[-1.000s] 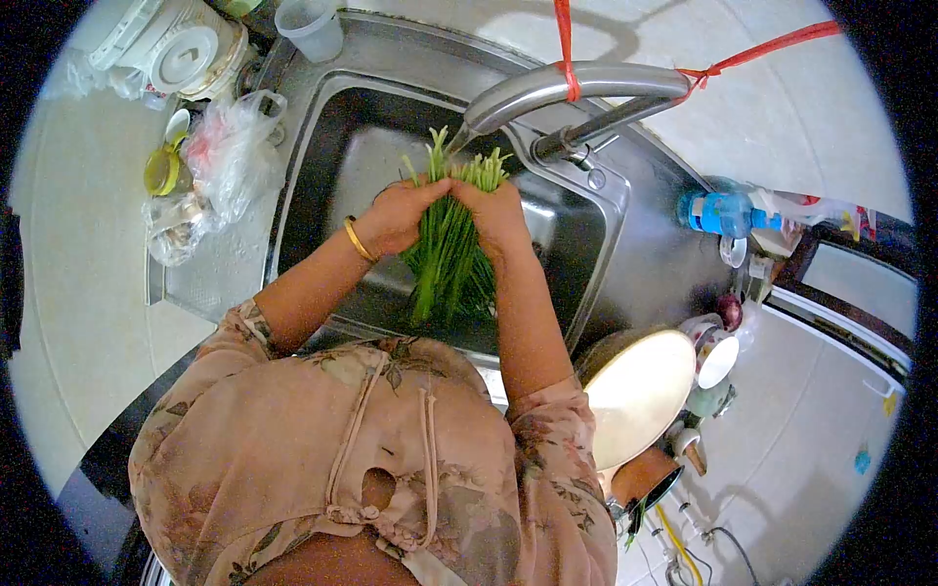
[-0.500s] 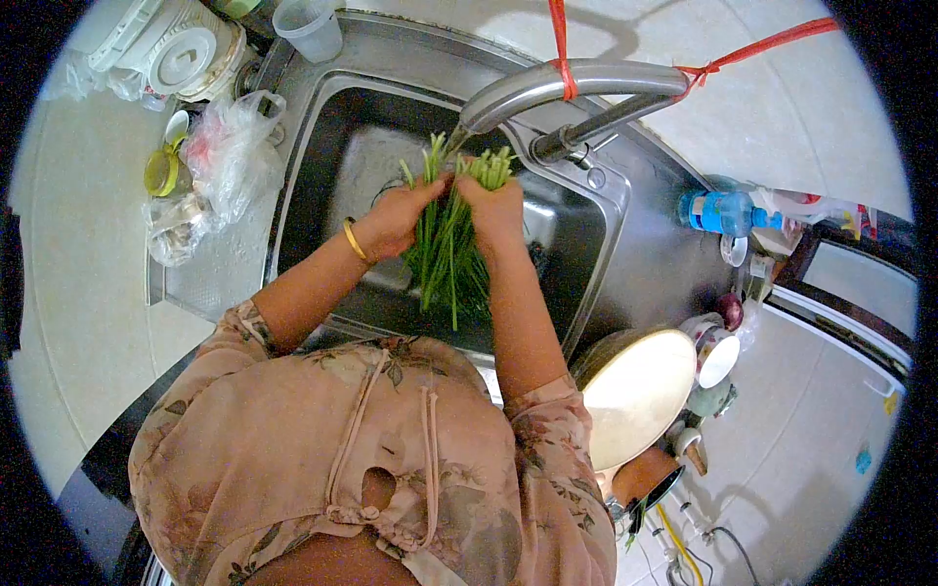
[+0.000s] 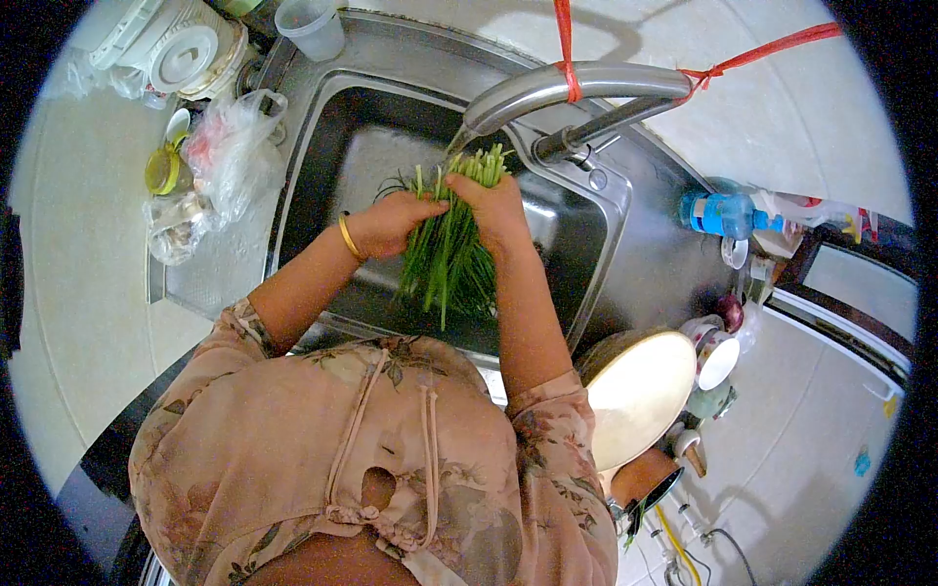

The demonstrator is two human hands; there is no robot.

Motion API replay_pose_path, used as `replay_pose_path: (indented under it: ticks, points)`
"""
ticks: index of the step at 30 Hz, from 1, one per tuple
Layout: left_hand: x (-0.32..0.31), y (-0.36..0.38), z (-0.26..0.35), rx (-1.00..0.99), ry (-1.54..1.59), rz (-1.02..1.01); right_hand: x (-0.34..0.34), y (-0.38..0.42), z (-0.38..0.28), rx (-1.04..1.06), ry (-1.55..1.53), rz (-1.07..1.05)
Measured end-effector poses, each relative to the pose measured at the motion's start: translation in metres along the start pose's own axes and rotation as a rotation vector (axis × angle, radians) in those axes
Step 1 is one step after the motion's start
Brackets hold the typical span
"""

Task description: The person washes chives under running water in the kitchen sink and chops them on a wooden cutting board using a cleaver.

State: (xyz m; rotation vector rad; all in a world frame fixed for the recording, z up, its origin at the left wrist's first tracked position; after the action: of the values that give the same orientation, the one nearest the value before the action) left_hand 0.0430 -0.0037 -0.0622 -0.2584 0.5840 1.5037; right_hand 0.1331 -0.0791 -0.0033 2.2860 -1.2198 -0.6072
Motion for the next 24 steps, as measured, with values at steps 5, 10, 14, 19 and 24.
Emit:
replay_pose_path:
  ticks: [5,10,14,19,24]
  points:
    - [-0.021,0.01,0.028,0.306,0.313,0.123,-0.001,-0.001,0.005,0.032,0.152,-0.027]
    - [-0.019,0.013,0.05,0.385,0.062,0.107,-0.008,0.006,0.0,-0.025,0.234,-0.091]
    - [-0.008,0.01,0.041,0.409,0.064,0.219,-0.009,0.006,-0.001,-0.002,0.215,-0.075]
    - [-0.007,0.008,0.052,0.43,-0.115,0.125,-0.01,0.006,-0.006,0.011,0.356,-0.035]
    - [0.0,0.003,0.039,0.407,-0.182,0.056,-0.009,0.0,-0.005,-0.039,0.445,-0.123]
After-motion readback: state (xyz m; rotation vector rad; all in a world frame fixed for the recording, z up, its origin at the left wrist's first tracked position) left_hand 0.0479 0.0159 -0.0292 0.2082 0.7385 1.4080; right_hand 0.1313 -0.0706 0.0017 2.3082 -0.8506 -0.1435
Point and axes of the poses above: each hand's wrist, its own y-axis away from the middle knuckle, its own x-axis out of the back of the hand, z = x × y, the point moved 6 cm from there along -y, towards the middle knuckle, and after that the axes turned 9 degrees about -x, right-handed, at the moved point
